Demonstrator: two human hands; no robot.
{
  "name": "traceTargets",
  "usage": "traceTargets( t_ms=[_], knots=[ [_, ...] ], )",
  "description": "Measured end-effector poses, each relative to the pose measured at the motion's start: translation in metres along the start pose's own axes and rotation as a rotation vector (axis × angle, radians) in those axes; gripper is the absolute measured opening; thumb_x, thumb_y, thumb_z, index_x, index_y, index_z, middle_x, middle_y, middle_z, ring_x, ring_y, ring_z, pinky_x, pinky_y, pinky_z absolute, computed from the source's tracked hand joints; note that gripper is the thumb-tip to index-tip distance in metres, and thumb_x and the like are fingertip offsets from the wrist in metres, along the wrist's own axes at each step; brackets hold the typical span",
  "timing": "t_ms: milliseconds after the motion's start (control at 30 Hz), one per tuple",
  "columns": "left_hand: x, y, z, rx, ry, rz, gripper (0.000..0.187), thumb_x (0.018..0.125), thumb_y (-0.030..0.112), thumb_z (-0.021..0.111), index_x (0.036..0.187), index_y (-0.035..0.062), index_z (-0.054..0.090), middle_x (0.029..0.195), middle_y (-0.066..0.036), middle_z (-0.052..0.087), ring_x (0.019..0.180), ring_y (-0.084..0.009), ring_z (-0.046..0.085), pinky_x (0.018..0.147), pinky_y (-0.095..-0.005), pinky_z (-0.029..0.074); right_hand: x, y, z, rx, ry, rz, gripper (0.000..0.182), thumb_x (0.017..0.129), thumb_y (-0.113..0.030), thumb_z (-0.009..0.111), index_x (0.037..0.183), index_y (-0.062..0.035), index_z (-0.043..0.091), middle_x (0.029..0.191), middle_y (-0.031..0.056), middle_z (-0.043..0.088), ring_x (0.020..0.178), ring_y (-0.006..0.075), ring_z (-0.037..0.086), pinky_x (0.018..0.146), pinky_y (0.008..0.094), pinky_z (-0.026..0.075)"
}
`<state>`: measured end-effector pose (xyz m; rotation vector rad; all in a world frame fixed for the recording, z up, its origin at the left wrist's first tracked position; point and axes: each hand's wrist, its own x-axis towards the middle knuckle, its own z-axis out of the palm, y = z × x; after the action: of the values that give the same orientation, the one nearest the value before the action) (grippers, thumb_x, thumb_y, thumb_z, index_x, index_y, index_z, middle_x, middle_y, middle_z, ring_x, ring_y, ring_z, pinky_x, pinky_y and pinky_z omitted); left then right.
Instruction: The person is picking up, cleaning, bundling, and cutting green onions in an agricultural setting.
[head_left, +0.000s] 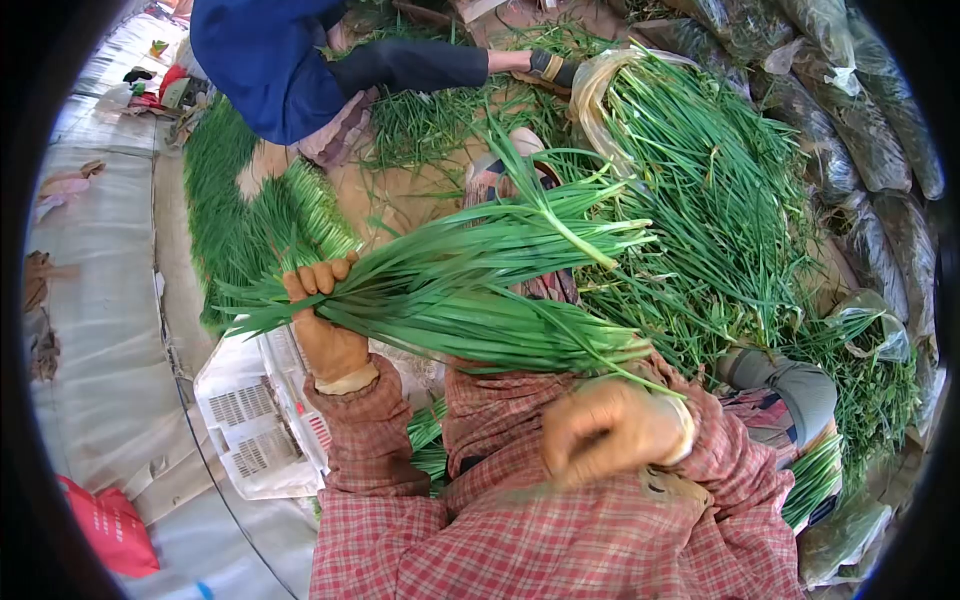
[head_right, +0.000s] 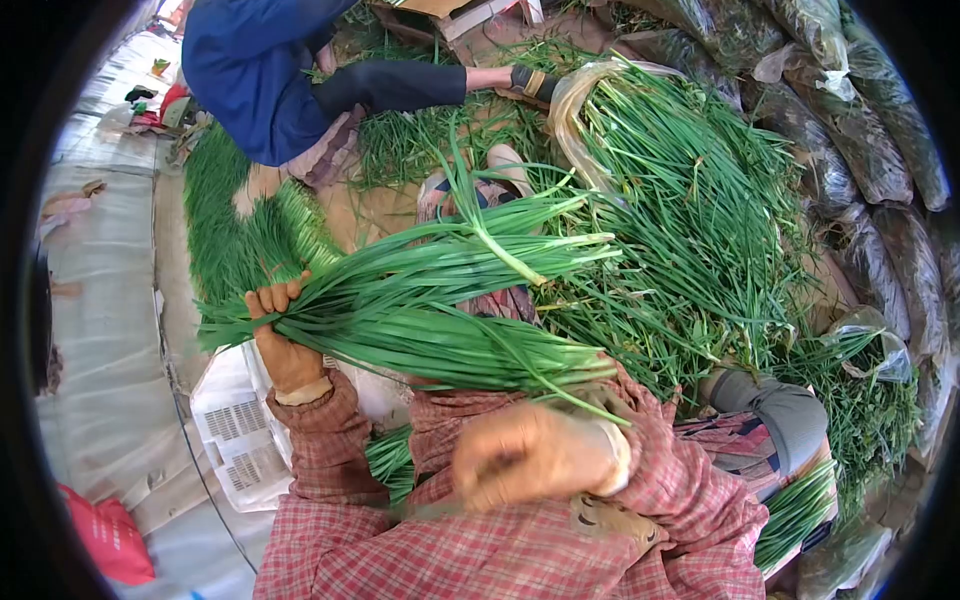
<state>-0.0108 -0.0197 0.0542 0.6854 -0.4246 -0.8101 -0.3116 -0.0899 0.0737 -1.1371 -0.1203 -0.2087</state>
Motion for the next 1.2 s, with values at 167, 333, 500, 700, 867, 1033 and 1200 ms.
traceTargets(
  t_ms=[167,333,500,700,867,1033,1200],
  knots=[
    [0.006,-0.006,-0.012,-0.051,0.093,0.008,0.036,0.094,0.031,0.042,0.065,0.014,0.029,0.059,0.002,0.028,0.061,-0.0149,0.032,0.084,-0.038,0.036,-0.034,-0.013,-0.006,-0.215,0.237,-0.303,0.013,0.075,-0.009,0.07,0.082,-0.0078,0.059,0.102,0.0134,0.056,0.104,0.0233,0.05,0.09,0.0395,0.037],
    [0.014,-0.005,-0.034,-0.213,0.198,-0.053,0.037,0.092,0.031,0.045,0.062,0.015,0.032,0.051,0.004,0.025,0.051,-0.0126,0.027,0.072,-0.0328,0.037,-0.077,0.002,-0.027,0.678,1.028,-0.49,0.011,0.09,-0.016,0.052,0.094,-0.0066,0.05,0.059,-0.0052,0.033,0.044,0.0053,0.026,0.041,0.0216,0.027],
    [0.017,-0.008,-0.041,-0.117,0.38,-0.032,0.039,0.092,0.031,0.044,0.06,0.0158,0.03,0.05,0.004,0.025,0.05,-0.0122,0.027,0.07,-0.0322,0.037,-0.172,-0.013,-0.051,0.581,1.191,-0.59,0.01,0.092,-0.012,0.047,0.099,-0.0046,0.047,0.063,-0.0039,0.034,0.045,0.004,0.024,0.036,0.0191,0.019],
    [0.017,-0.009,-0.052,-0.066,0.327,-0.013,0.039,0.093,0.031,0.042,0.06,0.0158,0.03,0.051,0.004,0.025,0.051,-0.0126,0.028,0.072,-0.0334,0.038,-0.295,-0.028,-0.061,0.226,1.232,-0.54,0.018,0.089,-0.015,0.052,0.105,-0.0055,0.051,0.068,-0.0007,0.044,0.051,0.008,0.041,0.042,0.0212,0.033],
    [0.018,-0.006,-0.046,-0.193,0.124,-0.067,0.034,0.092,0.027,0.044,0.062,0.0153,0.031,0.054,0.003,0.027,0.055,-0.0129,0.031,0.074,-0.0349,0.038,-0.19,-0.004,-0.077,-1.883,1.15,0.744,0.048,0.066,-0.017,0.072,0.111,-0.0128,0.057,0.114,0.0103,0.055,0.105,0.0273,0.05,0.088,0.0368,0.041],
    [0.014,-0.002,-0.004,-0.121,0.012,0.001,0.036,0.093,0.026,0.043,0.062,0.0145,0.029,0.055,0.003,0.025,0.056,-0.0128,0.029,0.077,-0.0341,0.037,-0.016,-0.03,-0.044,-1.145,0.889,0.155,0.068,0.067,-0.033,0.073,0.122,-0.0033,0.047,0.105,0.0169,0.057,0.097,0.0317,0.055,0.082,0.0368,0.044],
    [0.017,-0.001,0.015,-0.131,-0.091,-0.041,0.039,0.094,0.027,0.042,0.06,0.0139,0.028,0.055,0.002,0.024,0.057,-0.0133,0.028,0.079,-0.0339,0.037,0.04,0.0,-0.084,-0.94,0.61,0.409,0.057,0.083,-0.045,0.056,0.115,0.0007,0.049,0.076,0.016,0.062,0.07,0.0291,0.062,0.061,0.0377,0.048]
  ],
)
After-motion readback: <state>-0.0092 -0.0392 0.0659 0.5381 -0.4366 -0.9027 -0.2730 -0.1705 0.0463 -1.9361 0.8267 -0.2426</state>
